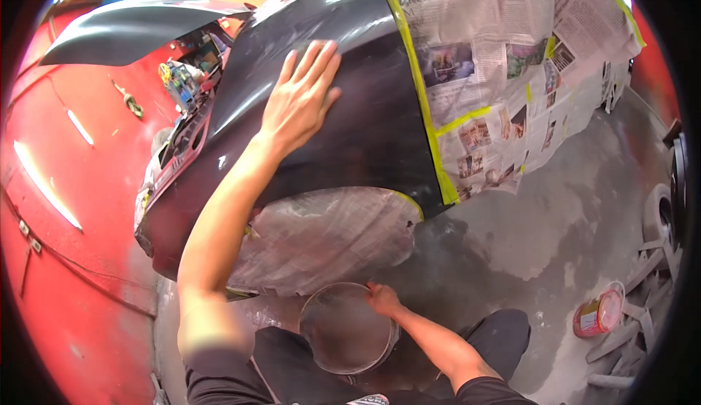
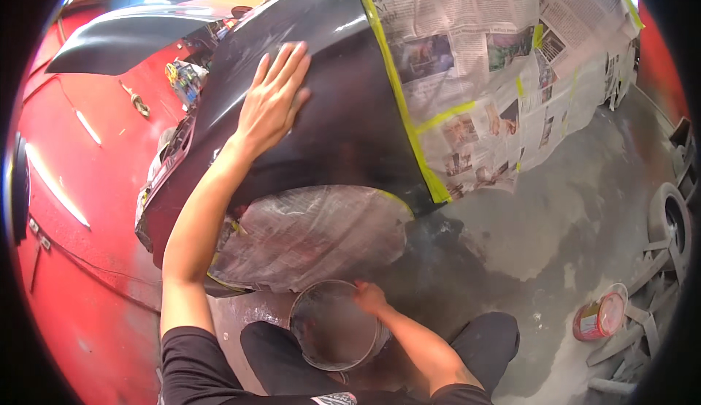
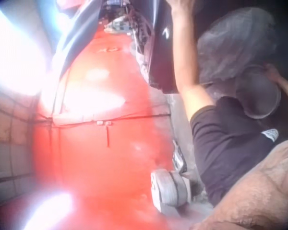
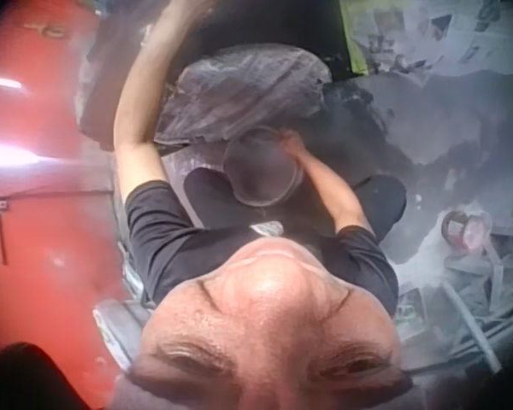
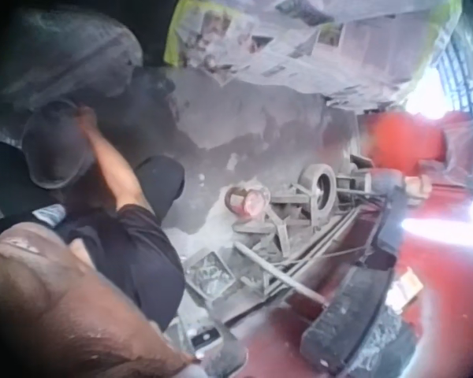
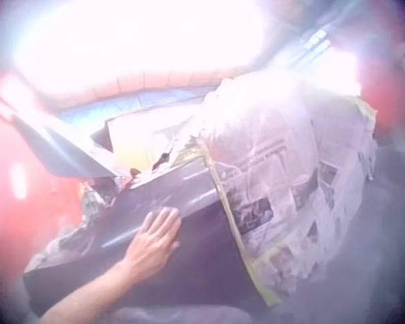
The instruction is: The person wet sands a car fender using a sanding block dipped in a bucket of water and then wipes the sanded surface with a purple cloth.
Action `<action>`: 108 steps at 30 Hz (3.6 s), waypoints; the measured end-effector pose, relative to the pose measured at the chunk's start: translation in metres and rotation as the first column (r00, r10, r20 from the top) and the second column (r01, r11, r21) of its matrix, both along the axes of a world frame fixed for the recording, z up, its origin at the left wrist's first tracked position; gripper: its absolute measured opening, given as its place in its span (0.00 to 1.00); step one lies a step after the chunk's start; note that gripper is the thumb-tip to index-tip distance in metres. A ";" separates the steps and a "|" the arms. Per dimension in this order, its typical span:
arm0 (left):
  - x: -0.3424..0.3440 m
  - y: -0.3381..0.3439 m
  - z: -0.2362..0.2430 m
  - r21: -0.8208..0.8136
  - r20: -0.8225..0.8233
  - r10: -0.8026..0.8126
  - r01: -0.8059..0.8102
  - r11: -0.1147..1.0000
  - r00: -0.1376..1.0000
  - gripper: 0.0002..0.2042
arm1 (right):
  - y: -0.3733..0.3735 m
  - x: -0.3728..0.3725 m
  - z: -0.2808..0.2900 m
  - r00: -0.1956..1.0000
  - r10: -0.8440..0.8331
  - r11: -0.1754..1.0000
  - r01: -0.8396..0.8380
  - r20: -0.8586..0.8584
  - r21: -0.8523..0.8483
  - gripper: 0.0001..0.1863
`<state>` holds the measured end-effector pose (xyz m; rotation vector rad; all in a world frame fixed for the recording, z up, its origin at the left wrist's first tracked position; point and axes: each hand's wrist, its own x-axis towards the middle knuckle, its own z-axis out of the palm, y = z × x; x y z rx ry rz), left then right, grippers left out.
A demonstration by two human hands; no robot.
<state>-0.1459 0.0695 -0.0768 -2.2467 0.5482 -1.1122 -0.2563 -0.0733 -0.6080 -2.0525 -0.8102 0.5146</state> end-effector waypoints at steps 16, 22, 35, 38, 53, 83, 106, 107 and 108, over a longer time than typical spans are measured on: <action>0.088 -0.074 0.019 -0.075 0.130 -0.009 0.019 0.997 0.991 0.25 | 0.003 -0.008 0.010 1.000 0.025 0.992 -0.024 -0.012 0.126 0.28; 0.072 -0.056 0.007 -0.105 0.080 -0.029 0.038 0.994 0.996 0.26 | -0.016 0.003 0.022 0.998 0.023 0.994 -0.016 -0.063 0.110 0.28; 0.000 0.045 0.031 -0.295 0.062 0.209 -0.182 0.938 0.976 0.28 | -0.009 0.001 0.023 0.992 0.091 0.996 -0.092 -0.092 -0.006 0.28; -0.070 0.083 0.027 -0.508 -0.039 0.205 -0.196 0.839 0.978 0.27 | -0.017 -0.008 0.034 0.994 0.099 0.995 -0.099 0.045 0.006 0.29; -0.135 -0.011 -0.123 -0.802 0.170 -0.769 -0.367 -0.471 0.616 0.24 | -0.039 0.089 0.367 0.782 0.599 0.532 -0.229 -0.171 0.815 0.43; -0.190 0.223 -0.025 -0.695 0.321 0.366 -0.046 0.718 0.874 0.11 | 0.043 0.260 0.642 0.044 -0.074 0.972 -0.220 0.996 0.082 0.20; -0.262 0.125 -0.106 -0.594 0.428 -0.144 0.398 0.699 0.892 0.14 | 0.081 0.243 0.654 0.160 -0.038 0.952 -0.295 0.986 0.084 0.23; -0.254 0.108 -0.128 -0.611 0.367 -0.245 0.431 0.664 0.897 0.15 | 0.104 0.246 0.656 0.025 -0.030 0.974 -0.225 0.999 0.035 0.23; -0.243 0.084 -0.140 -0.632 0.264 -0.374 0.453 0.629 0.889 0.15 | 0.114 0.247 0.661 -0.123 -0.002 0.992 -0.127 0.992 -0.014 0.22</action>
